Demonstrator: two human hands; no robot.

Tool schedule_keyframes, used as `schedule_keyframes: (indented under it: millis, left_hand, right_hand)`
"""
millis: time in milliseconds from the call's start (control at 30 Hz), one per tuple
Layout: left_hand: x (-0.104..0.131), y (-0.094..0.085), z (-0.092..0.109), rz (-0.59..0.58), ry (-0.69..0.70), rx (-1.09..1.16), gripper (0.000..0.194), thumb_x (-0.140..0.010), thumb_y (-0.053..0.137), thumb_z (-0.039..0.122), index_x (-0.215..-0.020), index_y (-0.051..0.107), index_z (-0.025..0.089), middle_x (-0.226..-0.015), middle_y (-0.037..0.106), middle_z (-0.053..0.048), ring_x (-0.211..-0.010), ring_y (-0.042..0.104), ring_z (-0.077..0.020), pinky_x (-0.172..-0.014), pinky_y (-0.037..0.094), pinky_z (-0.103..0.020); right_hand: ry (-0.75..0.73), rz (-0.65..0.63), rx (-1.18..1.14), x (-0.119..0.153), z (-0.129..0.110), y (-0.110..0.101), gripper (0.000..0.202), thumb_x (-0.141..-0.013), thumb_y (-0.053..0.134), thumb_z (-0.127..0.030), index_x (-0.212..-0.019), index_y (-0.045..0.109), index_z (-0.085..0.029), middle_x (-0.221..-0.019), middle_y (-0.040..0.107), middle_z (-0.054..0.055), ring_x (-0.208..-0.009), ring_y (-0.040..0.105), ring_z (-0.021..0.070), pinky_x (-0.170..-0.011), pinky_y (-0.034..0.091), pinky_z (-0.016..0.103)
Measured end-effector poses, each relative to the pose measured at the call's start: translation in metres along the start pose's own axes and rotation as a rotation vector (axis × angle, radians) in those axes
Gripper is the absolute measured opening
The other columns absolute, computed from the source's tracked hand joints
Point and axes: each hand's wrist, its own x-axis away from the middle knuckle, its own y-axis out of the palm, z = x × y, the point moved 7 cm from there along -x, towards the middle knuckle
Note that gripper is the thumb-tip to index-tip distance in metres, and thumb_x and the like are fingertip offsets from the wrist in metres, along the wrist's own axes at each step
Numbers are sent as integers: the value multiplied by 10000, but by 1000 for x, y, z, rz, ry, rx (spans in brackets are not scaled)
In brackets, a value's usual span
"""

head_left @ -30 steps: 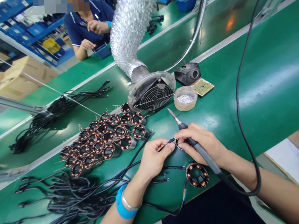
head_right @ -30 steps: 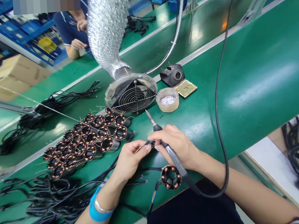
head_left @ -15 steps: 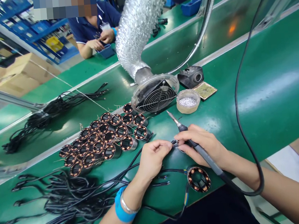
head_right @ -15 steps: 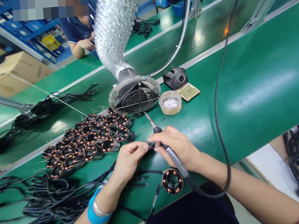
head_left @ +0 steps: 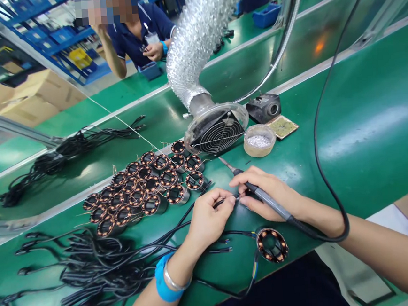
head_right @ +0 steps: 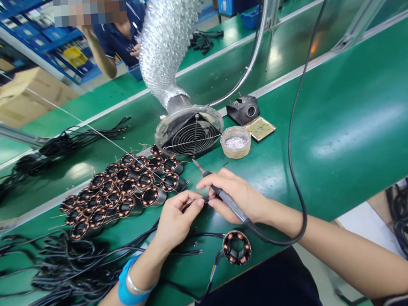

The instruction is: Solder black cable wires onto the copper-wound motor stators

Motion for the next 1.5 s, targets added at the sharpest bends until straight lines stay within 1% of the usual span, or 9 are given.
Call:
schedule_keyframes:
  millis: [167,267,467,667,867,1000,1133,1267,1500]
  left_hand:
    - [1,-1,1,19,-7,-79,159,-789,608,300,-717,616,158,-560,428,57,-516,351,-87,-489,277,-195]
    - [2,0,-1,18,-8,-117,165,-794,591,302,-705,594,164,-533,390,70,-495,323,-84,-482,257,-199]
    - [3,-2,-3,13,-29,-126,157,-788,613,294,-704,616,162,-512,397,72,-489,325,-85,-481,260,-201]
    - [0,2,-2,-88,-16,-17,240,-827,638,363,-788,726,144,-661,624,0,-596,479,-121,-568,366,-218]
    - [1,1,0,-99,7,-33,270,-852,619,379,-816,732,137,-675,632,-3,-605,475,-124,-578,359,-223]
    - [3,-2,1,-113,46,-89,308,-917,524,364,-784,699,148,-639,579,11,-595,452,-122,-577,347,-226]
    - [5,0,4,-152,85,-190,272,-924,530,329,-849,741,174,-738,681,-12,-655,547,-149,-620,391,-236]
    - [9,-1,15,-89,188,-300,242,-920,544,280,-850,757,187,-782,734,-34,-700,624,-169,-664,428,-250]
    - [21,3,26,66,305,-422,203,-915,550,226,-838,732,180,-763,733,-51,-681,648,-166,-667,458,-256]
  right_hand:
    - [218,-56,-311,2,15,13,401,-822,557,-94,-1187,490,-245,-776,627,-64,-615,592,99,-647,498,239]
    - [257,-37,-332,1,15,14,388,-814,537,-95,-1166,469,-245,-756,616,-76,-563,572,84,-600,473,217]
    - [50,-5,23,-4,-2,3,405,-734,531,-48,-1091,493,-234,-800,618,-24,-734,590,150,-675,475,264]
    - [77,6,-34,-1,2,2,455,-752,536,-39,-1159,497,-239,-804,654,-25,-730,598,154,-717,487,290]
    - [2,3,-60,4,-3,0,556,-704,600,-76,-1230,499,-227,-946,678,21,-909,583,213,-818,506,370]
    - [-120,77,18,6,-10,-3,463,-781,614,-82,-1210,530,-233,-914,677,24,-879,562,206,-797,517,365]
    - [-157,131,67,7,-13,-3,376,-839,596,-75,-1175,570,-242,-853,688,7,-819,579,184,-759,533,329]
    - [-160,165,89,9,-15,-2,323,-868,582,-95,-1157,611,-237,-841,695,10,-793,595,180,-707,547,314]
    - [-163,203,213,12,-26,-1,235,-906,556,-118,-1100,634,-224,-876,722,33,-758,598,189,-691,539,345]
